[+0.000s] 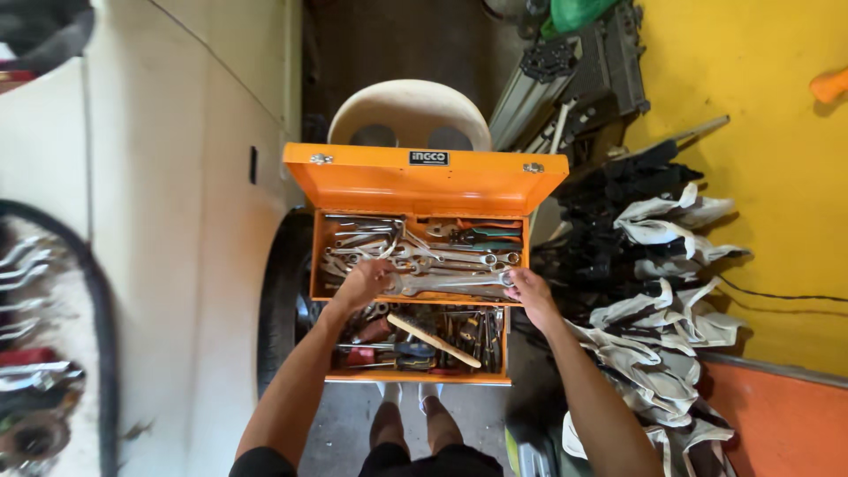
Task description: The person repeatedly picks wrenches and other hand tools from an orange toolbox and places them on a mat on the hood of a white car. The person continues transferring tools back and forth between the toolbox and the car hood without completing a final arrangement.
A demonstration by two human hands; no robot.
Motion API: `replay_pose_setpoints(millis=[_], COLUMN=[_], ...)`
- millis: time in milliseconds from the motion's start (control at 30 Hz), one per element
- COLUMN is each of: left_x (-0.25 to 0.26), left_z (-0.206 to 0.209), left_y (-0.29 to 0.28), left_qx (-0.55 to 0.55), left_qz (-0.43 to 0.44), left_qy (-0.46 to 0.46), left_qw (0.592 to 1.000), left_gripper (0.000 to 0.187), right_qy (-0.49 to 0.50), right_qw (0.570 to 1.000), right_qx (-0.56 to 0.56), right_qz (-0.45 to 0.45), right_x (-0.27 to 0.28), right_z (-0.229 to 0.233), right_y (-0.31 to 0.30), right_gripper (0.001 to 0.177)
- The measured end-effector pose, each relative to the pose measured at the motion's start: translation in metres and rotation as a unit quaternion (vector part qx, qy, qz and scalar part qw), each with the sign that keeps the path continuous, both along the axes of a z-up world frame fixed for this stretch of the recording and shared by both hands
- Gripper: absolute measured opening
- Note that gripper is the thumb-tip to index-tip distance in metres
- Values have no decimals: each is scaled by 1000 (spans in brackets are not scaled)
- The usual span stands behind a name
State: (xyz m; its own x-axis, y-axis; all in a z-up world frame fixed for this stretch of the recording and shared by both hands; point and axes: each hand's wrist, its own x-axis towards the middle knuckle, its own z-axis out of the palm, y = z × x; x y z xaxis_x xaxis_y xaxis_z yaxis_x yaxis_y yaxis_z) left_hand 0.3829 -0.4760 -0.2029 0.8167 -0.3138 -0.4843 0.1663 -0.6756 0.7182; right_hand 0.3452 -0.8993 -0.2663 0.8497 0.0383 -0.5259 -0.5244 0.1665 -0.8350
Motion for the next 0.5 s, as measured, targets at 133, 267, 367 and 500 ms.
replay_pose_setpoints(millis=[133,267,367,500], left_x=[-17,-50,-63,-76], left_z=[26,40,61,106], left_y=[10,10,13,19], left_qx=[-274,-439,-474,-572], left_qz=[205,275,344,474], left_qy=[172,251,258,225], left_qw=[924,817,768,631], left_gripper=[43,51,56,74], right_qy=[1,8,13,-30], right_qw=[999,999,998,987], right_qx=[24,10,19,145], right_qz=[-25,-42,-53,-67], right_x=[2,-5,-11,-15], right_z=[31,62,75,83], right_y=[14,41,58,80], right_gripper=[28,25,23,23])
